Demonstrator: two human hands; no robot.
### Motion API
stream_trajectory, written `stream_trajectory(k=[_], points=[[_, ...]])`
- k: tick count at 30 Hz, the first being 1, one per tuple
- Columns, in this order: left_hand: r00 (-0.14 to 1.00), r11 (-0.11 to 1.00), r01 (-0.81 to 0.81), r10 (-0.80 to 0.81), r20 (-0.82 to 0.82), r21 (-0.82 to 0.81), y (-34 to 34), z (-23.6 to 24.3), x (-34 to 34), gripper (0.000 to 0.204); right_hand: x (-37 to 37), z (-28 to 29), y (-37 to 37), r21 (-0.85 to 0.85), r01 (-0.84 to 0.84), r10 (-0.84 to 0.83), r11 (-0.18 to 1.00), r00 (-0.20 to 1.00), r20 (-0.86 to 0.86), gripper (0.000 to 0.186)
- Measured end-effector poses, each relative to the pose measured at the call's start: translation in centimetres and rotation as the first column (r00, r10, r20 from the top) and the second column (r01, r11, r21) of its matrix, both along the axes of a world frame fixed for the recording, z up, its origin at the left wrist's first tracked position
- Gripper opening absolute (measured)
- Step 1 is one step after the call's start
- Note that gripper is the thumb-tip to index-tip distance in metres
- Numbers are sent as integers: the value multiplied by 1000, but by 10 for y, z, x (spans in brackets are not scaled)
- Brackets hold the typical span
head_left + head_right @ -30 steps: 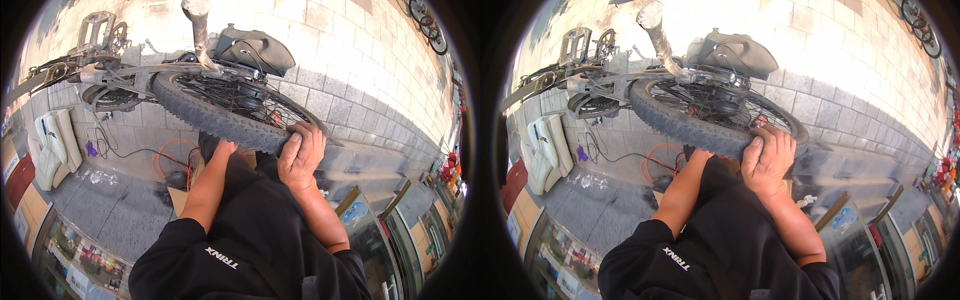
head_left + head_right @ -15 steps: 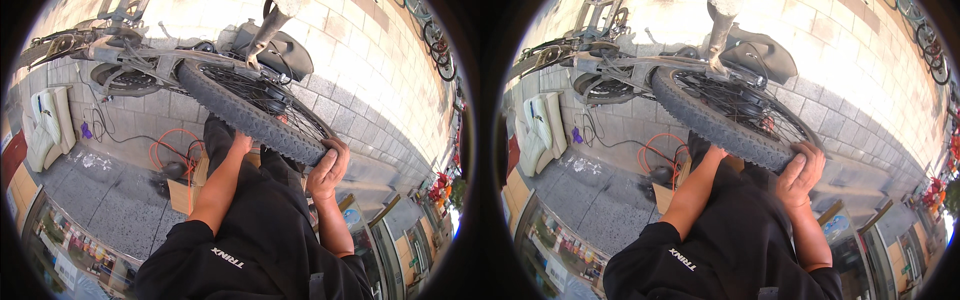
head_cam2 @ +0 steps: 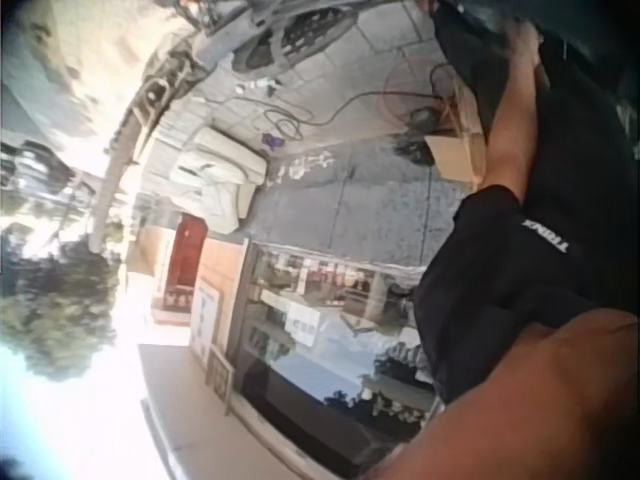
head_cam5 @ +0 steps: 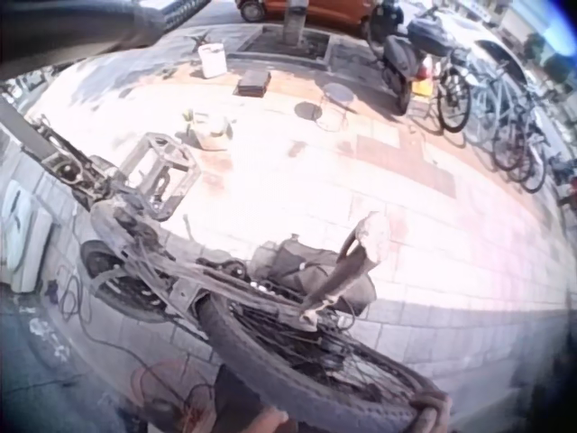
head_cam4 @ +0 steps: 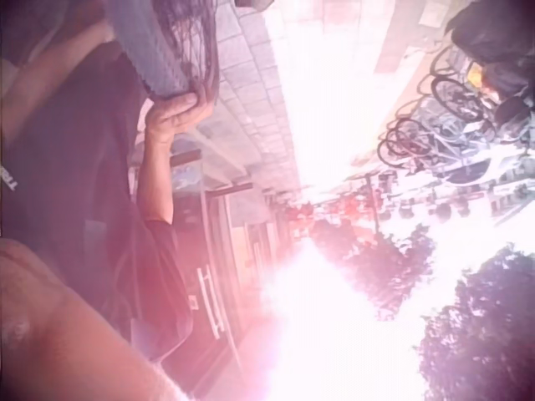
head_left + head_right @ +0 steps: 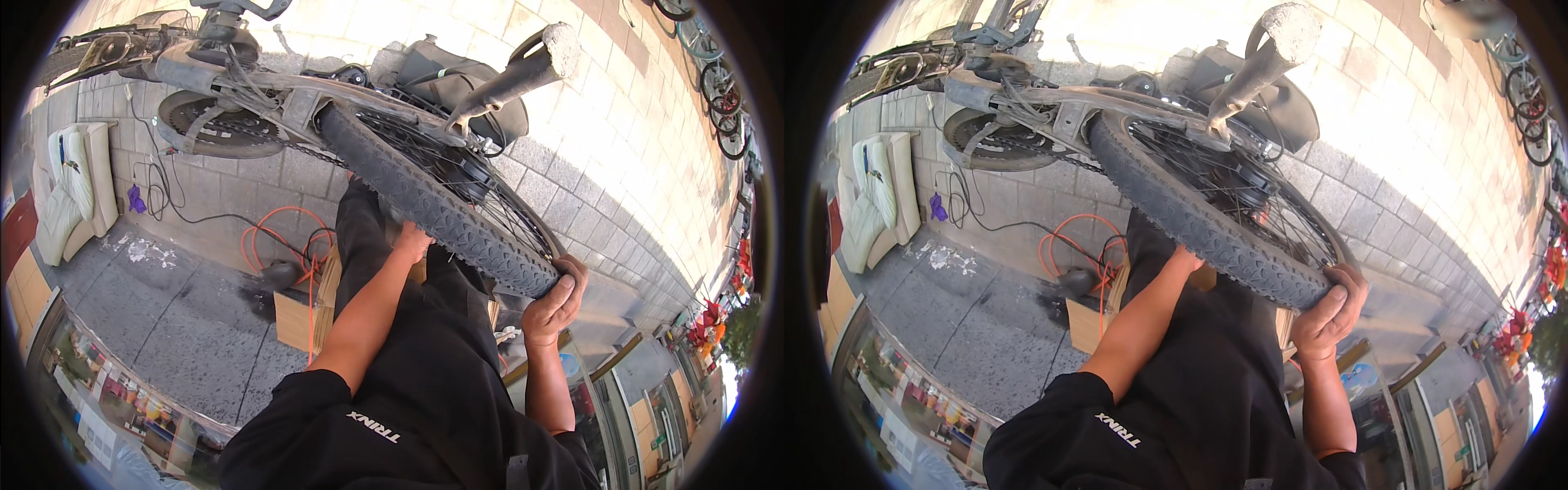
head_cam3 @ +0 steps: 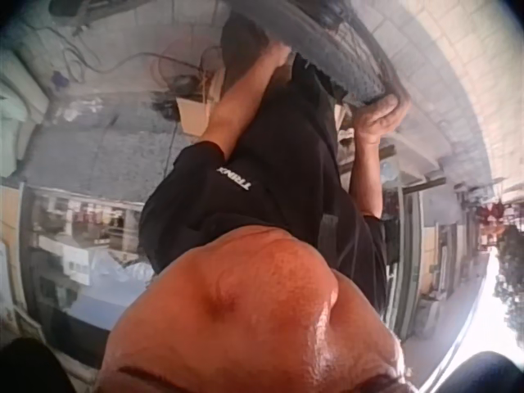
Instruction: The person works on a bicycle's rear wheel and drivetrain, rotating the tire and adjusting components by hand. They then use a wrench to tighten a bolt on the rear wheel hub.
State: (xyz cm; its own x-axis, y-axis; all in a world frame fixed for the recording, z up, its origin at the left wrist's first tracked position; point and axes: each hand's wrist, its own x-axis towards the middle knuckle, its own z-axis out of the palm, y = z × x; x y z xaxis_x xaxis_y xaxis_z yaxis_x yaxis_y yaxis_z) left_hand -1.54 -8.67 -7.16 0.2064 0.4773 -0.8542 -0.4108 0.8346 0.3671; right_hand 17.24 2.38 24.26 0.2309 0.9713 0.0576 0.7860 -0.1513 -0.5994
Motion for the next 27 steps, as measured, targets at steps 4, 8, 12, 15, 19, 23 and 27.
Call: stream_trajectory(k=[4, 8, 12, 15, 19, 23, 27], points=[[1000, 1000, 7, -6, -25, 25, 13, 11, 3, 32, -1, 2, 1, -22, 4, -4, 1000, 1000, -4, 31], [998, 997, -54, 55, 17, -53, 11, 7, 6, 29, 2, 2, -2, -19, -3, 3, 1000, 1000, 16, 32], [996, 992, -86, 89, 31, -94, 12, 3, 7, 26, 3, 0, -1, -34, 6, -6, 999, 1000, -1, 32], [993, 989, -108, 112, 36, -105, 15, 3, 9, 24, 4, 0, -3, -34, 8, -8, 999, 1000, -7, 32], [990, 985, -136, 140, 33, -102, 19, 7, 10, 22, 4, 1, -3, -58, 15, -16, 998, 1000, -17, 37], [985, 983, -167, 169, 27, -75, 26, 17, 9, 20, 4, 2, -4, -80, 24, -26, 996, 999, -22, 38], [978, 976, -206, 208, 29, -70, 36, 24, 11, 18, 6, 1, -6, -90, 34, -39, 995, 998, -47, 38]])
